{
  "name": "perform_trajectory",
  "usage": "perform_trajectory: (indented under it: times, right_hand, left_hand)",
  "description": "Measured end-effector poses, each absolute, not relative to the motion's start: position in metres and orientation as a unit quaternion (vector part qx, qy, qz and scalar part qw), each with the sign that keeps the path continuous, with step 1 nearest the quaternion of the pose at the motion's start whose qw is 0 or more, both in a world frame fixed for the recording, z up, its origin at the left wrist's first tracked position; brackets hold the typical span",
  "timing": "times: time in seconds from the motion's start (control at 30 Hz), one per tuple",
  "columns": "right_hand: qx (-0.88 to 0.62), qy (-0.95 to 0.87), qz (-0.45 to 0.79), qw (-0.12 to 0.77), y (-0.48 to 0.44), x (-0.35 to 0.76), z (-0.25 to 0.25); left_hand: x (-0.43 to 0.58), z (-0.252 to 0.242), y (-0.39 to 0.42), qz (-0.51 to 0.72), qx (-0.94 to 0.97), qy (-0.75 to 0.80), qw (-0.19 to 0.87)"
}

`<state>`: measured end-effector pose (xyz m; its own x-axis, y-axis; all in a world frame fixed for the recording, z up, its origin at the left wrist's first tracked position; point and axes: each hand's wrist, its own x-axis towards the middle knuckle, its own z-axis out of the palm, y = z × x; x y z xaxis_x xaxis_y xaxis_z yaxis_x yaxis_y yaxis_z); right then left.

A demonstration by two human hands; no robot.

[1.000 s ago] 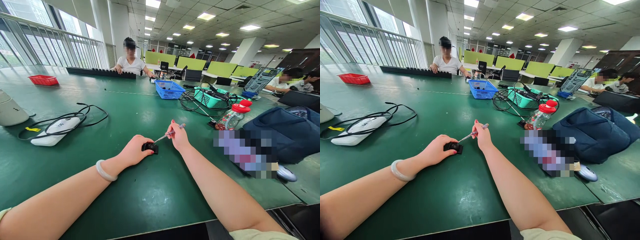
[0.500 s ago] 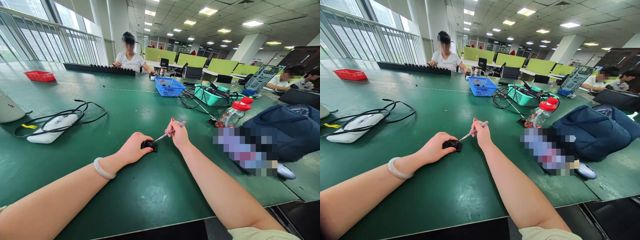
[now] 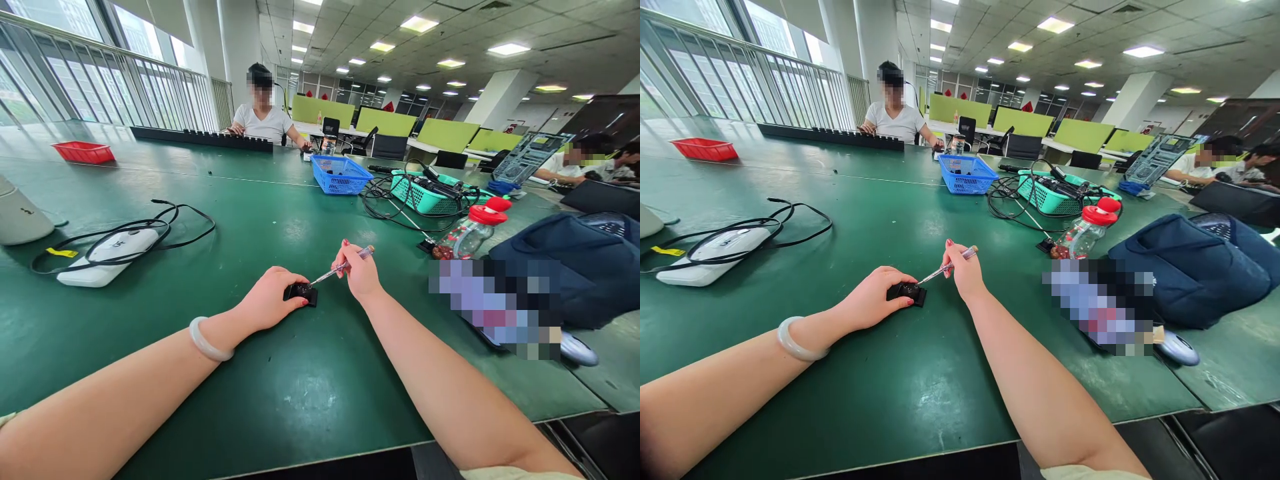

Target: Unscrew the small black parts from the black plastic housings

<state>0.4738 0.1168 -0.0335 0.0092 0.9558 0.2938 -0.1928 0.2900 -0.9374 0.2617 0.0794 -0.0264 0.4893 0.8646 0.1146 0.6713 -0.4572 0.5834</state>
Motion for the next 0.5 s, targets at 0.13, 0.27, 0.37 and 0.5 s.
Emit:
perform_trajectory:
  times: [0.13, 0.27, 0.37, 0.5]
  right_hand:
    - [-0.386, -0.520, 0.468, 0.601, 0.1175, 0.4714, -0.0325]
    - [-0.398, -0.499, 0.483, 0.599, 0.1185, 0.4693, -0.0326]
    - [-0.399, -0.493, 0.488, 0.600, 0.1186, 0.4690, -0.0330]
    - [-0.405, -0.489, 0.489, 0.598, 0.1178, 0.4678, -0.0323]
  left_hand:
    - [0.2617, -0.0272, 0.0799, 0.203, 0.825, 0.466, 0.248]
    - [0.2626, -0.0259, 0.0794, 0.206, 0.826, 0.465, 0.242]
    - [0.2629, -0.0247, 0.0790, 0.204, 0.826, 0.467, 0.240]
    - [0.2616, -0.0258, 0.0785, 0.205, 0.827, 0.467, 0.235]
